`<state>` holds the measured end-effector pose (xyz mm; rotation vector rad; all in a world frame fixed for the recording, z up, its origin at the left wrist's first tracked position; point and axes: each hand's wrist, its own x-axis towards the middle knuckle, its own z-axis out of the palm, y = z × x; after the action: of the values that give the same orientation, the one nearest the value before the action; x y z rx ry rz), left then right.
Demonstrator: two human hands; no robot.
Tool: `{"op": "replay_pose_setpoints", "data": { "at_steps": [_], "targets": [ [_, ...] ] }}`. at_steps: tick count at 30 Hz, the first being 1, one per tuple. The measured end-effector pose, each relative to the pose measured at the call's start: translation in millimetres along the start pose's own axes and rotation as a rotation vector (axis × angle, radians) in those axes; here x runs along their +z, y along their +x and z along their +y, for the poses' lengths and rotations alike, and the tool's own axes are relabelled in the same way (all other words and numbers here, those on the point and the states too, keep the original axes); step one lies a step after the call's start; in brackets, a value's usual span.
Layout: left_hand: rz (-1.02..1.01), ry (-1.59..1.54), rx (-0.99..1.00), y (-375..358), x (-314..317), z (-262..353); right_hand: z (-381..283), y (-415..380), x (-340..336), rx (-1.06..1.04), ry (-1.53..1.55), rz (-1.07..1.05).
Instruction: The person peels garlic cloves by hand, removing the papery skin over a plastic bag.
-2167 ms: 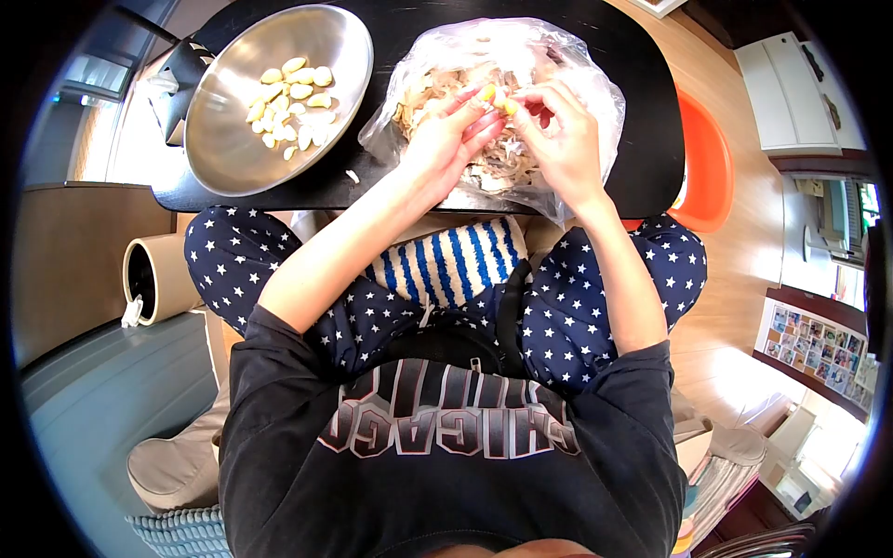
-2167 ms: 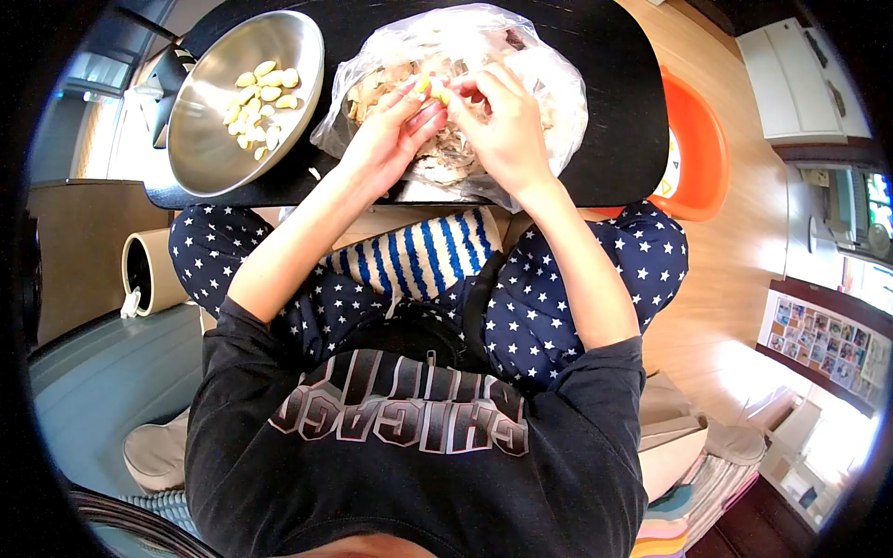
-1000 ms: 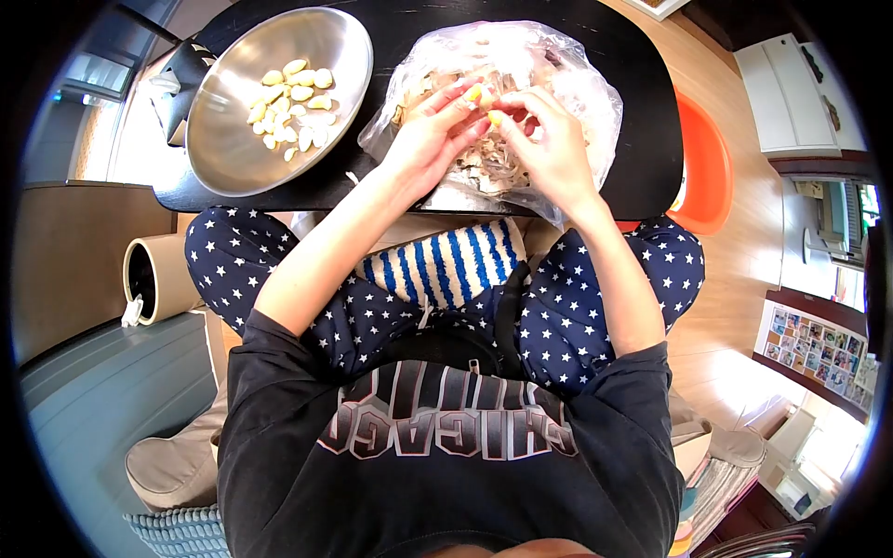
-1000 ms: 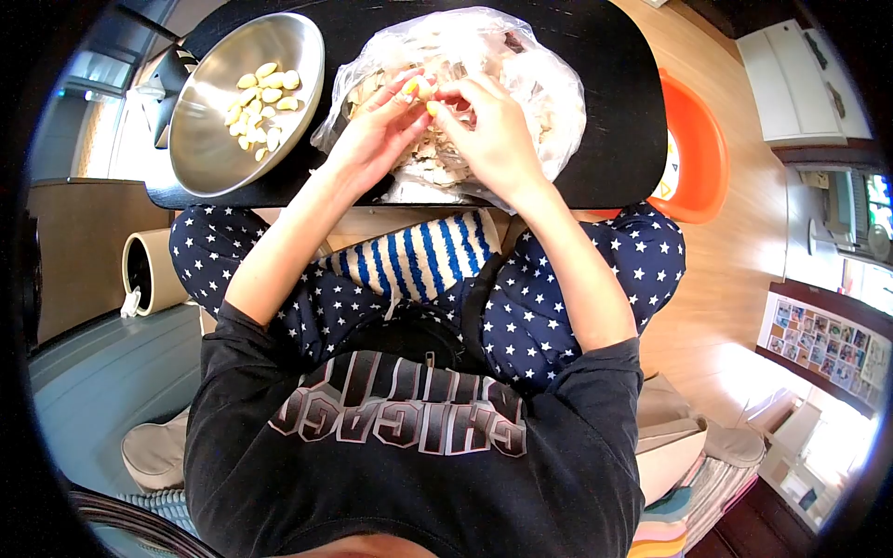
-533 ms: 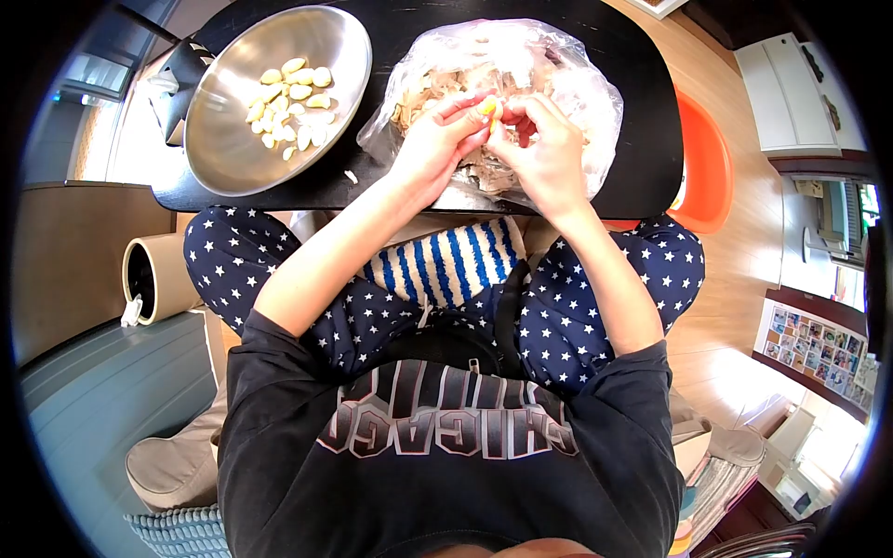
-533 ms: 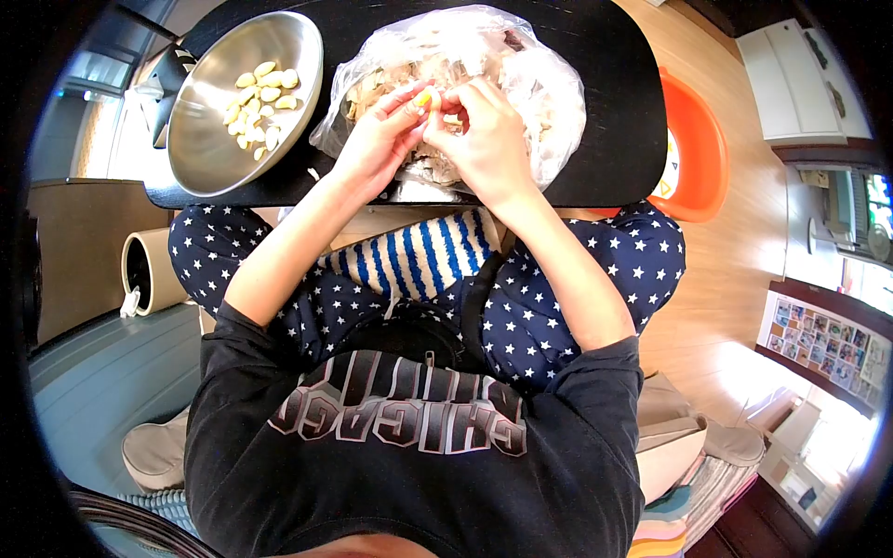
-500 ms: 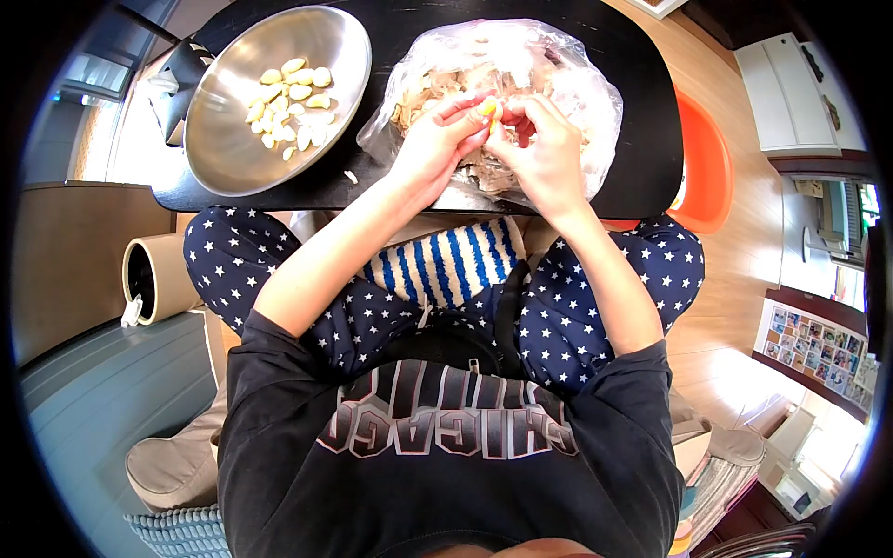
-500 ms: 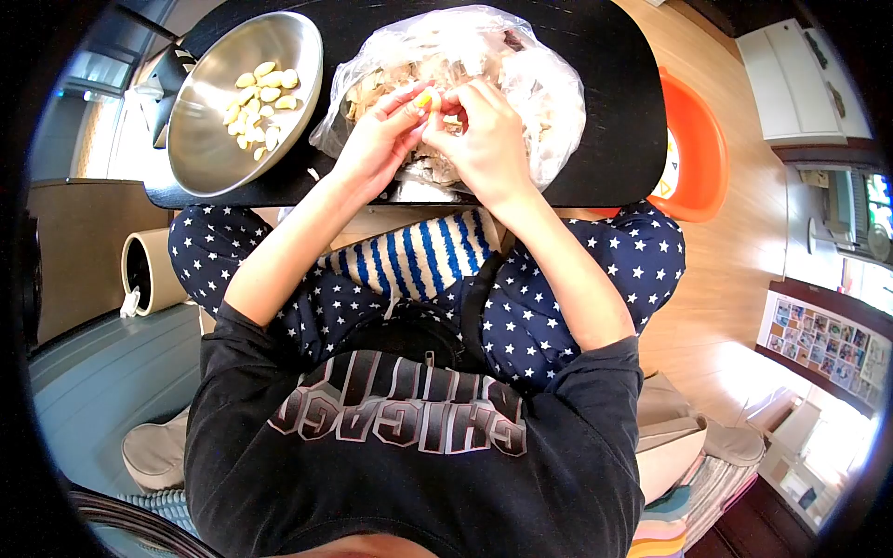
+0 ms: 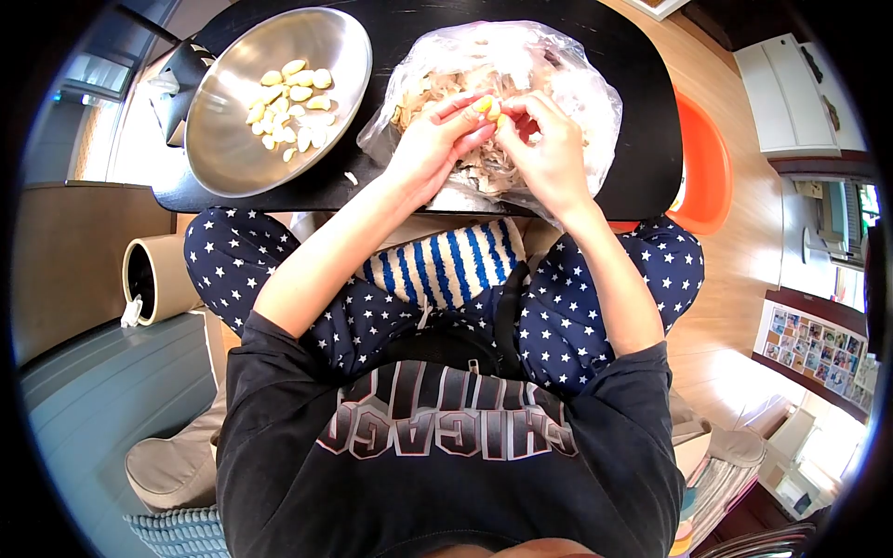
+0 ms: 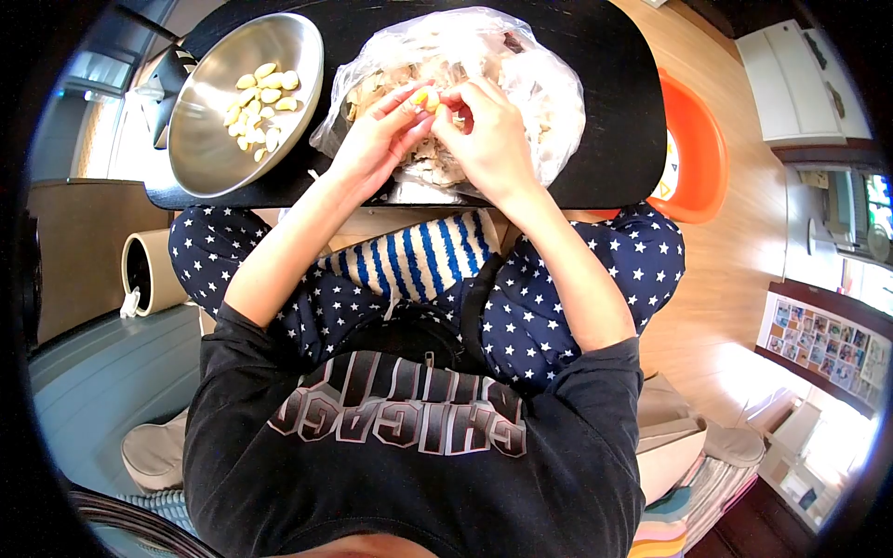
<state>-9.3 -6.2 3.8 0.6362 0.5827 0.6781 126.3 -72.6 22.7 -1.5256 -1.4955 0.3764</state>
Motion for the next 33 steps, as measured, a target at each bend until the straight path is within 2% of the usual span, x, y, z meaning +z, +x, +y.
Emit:
{"op": "replay_pose_setpoints", "data": {
  "at_steps": [20, 25, 27, 33],
  "targets": [
    [-0.033, 0.159, 0.045, -3.5, 3.4, -2.4, -5.0, -3.1, -2.3, -0.016, -0.008, 0.043],
    [-0.053, 0.086, 0.023, -1.4, -1.1, -0.6, -4.0, -1.2, -3.9, 0.036, 0.019, 0.022],
    [-0.063, 0.029, 0.004, -0.2, -2.2, 1.1, 1.0, 1.8, -2.0, 0.049, 0.145, 0.03],
    [-0.024, 0.034, 0.001, 1.1, -3.9, -1.2, -5.1, 0.6, -3.8, -0.009, 0.054, -0.014]
  ]
}}
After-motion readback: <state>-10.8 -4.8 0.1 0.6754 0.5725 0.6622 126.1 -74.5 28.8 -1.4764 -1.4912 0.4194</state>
